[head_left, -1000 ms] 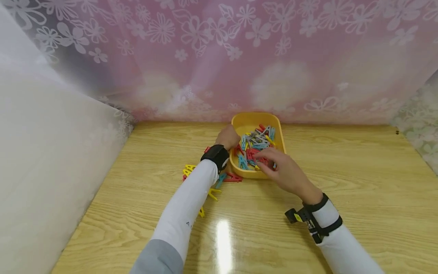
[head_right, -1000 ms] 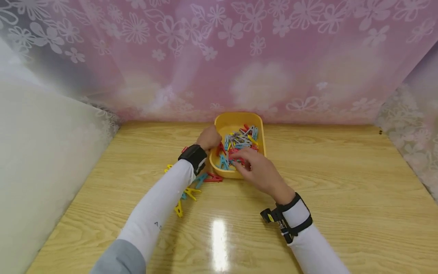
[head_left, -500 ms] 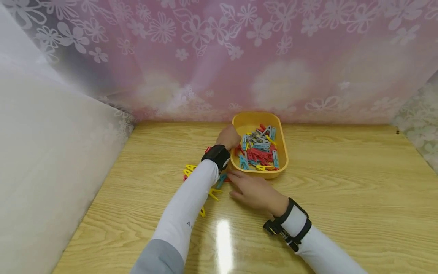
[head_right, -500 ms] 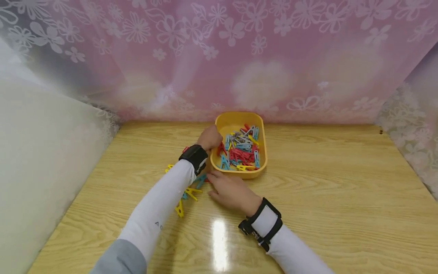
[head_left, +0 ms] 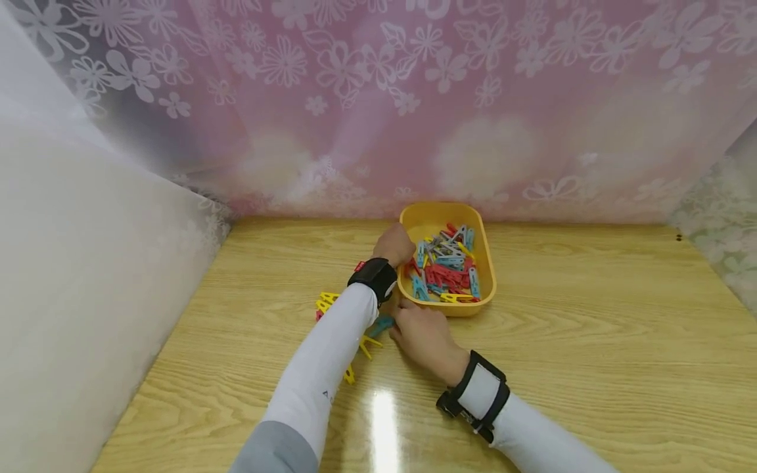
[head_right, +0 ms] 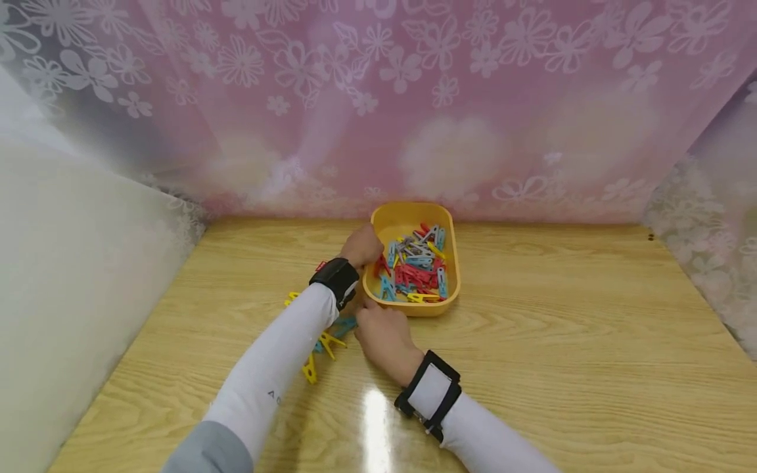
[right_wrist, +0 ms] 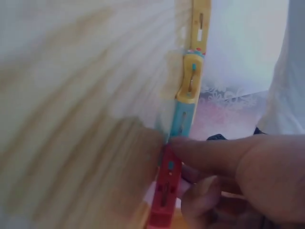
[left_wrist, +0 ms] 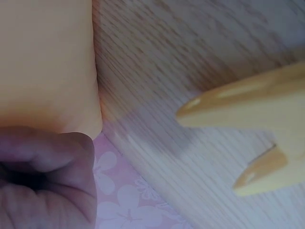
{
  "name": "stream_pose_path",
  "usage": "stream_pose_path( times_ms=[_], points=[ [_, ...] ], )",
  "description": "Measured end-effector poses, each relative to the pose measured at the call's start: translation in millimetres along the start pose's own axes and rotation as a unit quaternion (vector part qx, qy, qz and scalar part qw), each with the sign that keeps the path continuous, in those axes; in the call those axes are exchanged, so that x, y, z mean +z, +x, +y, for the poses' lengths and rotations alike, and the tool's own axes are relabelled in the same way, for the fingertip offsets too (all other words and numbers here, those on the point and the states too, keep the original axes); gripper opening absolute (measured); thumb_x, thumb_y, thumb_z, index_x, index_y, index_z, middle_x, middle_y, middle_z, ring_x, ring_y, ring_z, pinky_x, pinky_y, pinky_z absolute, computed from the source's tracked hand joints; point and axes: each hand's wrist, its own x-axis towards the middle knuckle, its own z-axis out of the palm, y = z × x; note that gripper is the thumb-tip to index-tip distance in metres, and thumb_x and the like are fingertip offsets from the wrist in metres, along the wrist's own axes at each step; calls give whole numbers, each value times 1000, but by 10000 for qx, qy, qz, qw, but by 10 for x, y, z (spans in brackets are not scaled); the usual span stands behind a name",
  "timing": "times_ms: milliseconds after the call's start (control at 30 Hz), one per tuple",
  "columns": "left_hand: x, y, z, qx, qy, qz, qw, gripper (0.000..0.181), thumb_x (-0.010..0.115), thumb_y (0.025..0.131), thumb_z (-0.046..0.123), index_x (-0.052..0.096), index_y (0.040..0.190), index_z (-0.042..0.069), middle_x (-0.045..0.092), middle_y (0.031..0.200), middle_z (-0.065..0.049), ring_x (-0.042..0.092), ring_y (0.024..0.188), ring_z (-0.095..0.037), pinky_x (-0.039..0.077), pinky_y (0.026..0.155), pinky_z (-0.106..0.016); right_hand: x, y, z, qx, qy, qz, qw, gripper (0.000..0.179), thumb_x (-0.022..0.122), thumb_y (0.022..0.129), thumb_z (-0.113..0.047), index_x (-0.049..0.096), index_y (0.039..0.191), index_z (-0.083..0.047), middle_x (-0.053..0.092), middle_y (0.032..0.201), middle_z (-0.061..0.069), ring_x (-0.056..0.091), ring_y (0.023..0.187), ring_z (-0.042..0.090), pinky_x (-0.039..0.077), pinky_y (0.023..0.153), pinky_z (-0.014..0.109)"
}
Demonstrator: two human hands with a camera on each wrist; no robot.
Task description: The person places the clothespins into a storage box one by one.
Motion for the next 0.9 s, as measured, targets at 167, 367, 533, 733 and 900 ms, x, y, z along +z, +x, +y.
stream_pose_path(
  times_ms=[167,367,533,733,900],
  points=[
    [-15,3,-9,-7,37,-89,10000,14,52,96,11,55,103,-1,45,71,-8,50,56,-20,40,51,-27,-106,-124,23,-309,209,-260,9990,7,70,87,-21,70,90,-15,56,84,-2,54,63,15,41,49,33],
    [-13,37,-18,-9,49,-216,9998,12,51,97,11,55,100,-1,43,69,-7,47,55,-20,39,50,-27,-396,-287,112,-673,210,181,9973,26,70,88,-25,71,111,-14,64,107,0,64,81,15,47,54,32],
    [-10,56,-16,-37,128,-197,9997,11,51,96,11,55,97,0,42,71,-6,47,57,-20,39,51,-27,-638,-291,328,-823,42,1094,9906,31,72,86,-25,69,114,-11,63,110,4,63,70,14,43,47,27],
    [-9,47,-1,-76,9,-199,9998,11,52,95,8,54,103,0,44,73,-8,48,58,-21,40,52,-28,-820,-181,646,-675,158,1668,9836,36,72,87,-21,67,119,-7,61,113,8,56,57,15,39,41,29],
    [-2,42,-6,-52,-55,-147,9999,14,53,94,7,55,106,-1,45,74,-8,49,59,-21,40,53,-28,-863,-63,826,-501,386,1835,9810,37,69,89,-18,63,123,-5,59,117,10,52,55,14,38,43,30]
  ],
)
